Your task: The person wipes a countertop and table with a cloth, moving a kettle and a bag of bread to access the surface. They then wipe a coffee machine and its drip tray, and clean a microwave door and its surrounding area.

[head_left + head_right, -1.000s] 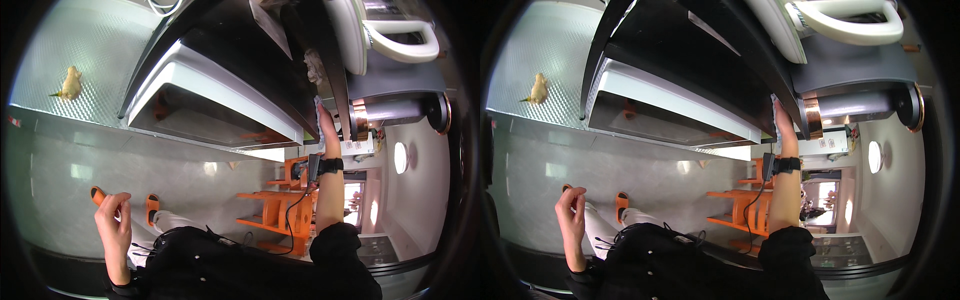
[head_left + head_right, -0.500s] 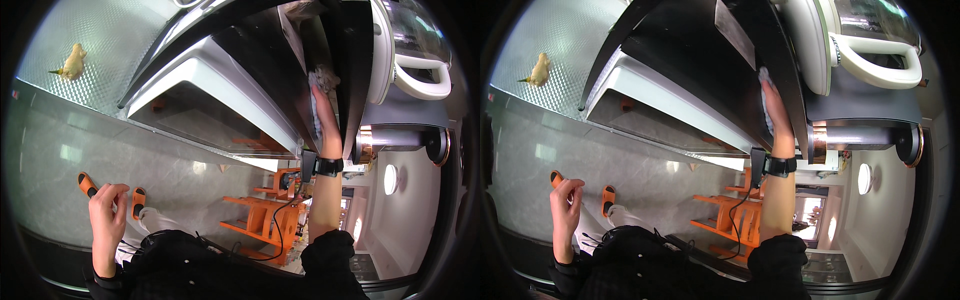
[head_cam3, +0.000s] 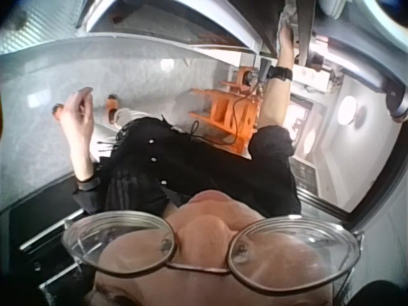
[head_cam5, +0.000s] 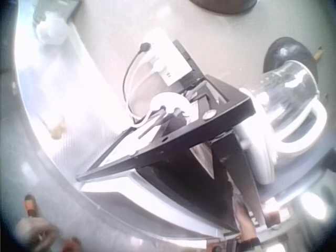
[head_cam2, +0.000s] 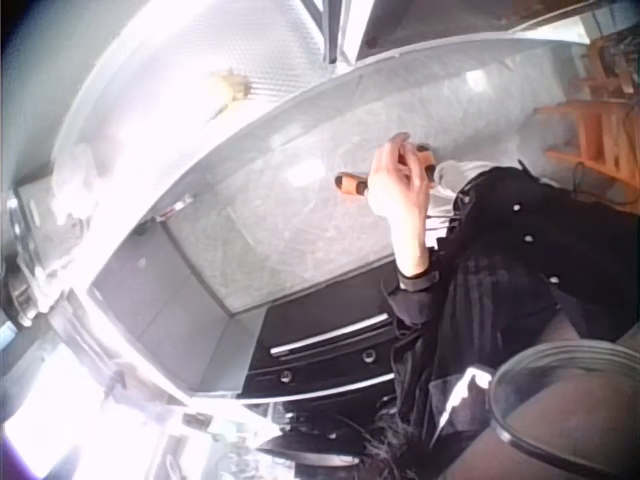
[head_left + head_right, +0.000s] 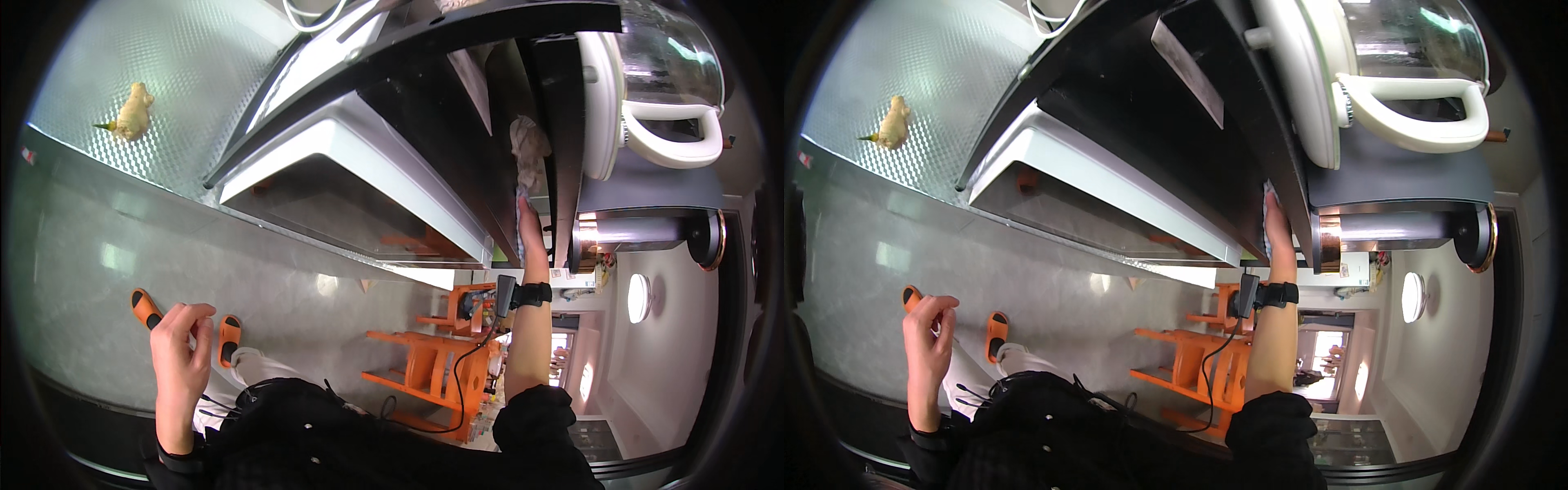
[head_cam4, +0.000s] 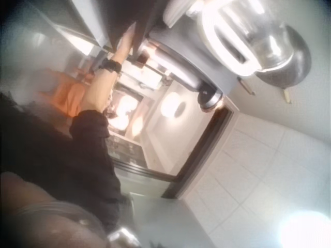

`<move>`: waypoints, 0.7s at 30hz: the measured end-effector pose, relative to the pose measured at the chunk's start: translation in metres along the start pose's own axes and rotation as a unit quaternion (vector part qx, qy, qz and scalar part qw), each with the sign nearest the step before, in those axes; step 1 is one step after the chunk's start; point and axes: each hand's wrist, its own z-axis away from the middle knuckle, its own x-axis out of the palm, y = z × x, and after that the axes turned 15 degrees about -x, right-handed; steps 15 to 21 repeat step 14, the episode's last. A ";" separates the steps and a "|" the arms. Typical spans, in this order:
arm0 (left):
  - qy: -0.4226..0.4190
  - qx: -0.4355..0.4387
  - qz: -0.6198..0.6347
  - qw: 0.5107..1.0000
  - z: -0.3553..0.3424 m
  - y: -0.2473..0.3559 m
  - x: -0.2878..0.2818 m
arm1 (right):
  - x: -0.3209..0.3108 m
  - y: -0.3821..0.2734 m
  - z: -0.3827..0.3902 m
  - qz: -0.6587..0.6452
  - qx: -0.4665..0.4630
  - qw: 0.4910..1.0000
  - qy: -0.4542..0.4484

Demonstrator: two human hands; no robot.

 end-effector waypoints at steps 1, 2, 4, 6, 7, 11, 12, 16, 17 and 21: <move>-0.001 0.001 0.000 1.000 0.001 0.000 -0.001 | 0.001 0.004 -0.001 0.014 -0.001 1.000 0.007; -0.001 0.003 -0.002 1.000 0.003 -0.001 -0.003 | 0.002 0.004 0.002 0.021 0.029 0.999 0.023; 0.001 0.011 -0.010 1.000 0.005 0.000 -0.005 | -0.001 -0.012 0.013 0.032 0.007 0.999 -0.027; 0.007 0.015 -0.019 1.000 0.006 0.003 -0.006 | 0.004 -0.048 0.033 -0.004 -0.010 0.999 -0.036; 0.007 0.015 -0.019 1.000 0.008 0.005 -0.005 | 0.009 -0.070 0.042 0.014 -0.043 0.999 -0.022; 0.007 0.003 -0.049 0.999 0.018 0.018 -0.001 | 0.013 -0.174 0.079 0.028 -0.186 0.982 -0.022; 0.009 0.040 -0.075 0.996 0.020 0.022 -0.002 | 0.017 -0.202 0.081 0.042 -0.281 0.959 -0.005; 0.004 0.012 -0.056 0.998 0.029 0.030 0.002 | 0.024 -0.260 0.084 0.006 -0.330 0.944 0.006; 0.004 0.012 -0.056 0.998 0.029 0.030 0.002 | 0.024 -0.260 0.084 0.006 -0.330 0.944 0.006; 0.004 0.012 -0.056 0.998 0.029 0.030 0.002 | 0.024 -0.260 0.084 0.006 -0.330 0.944 0.006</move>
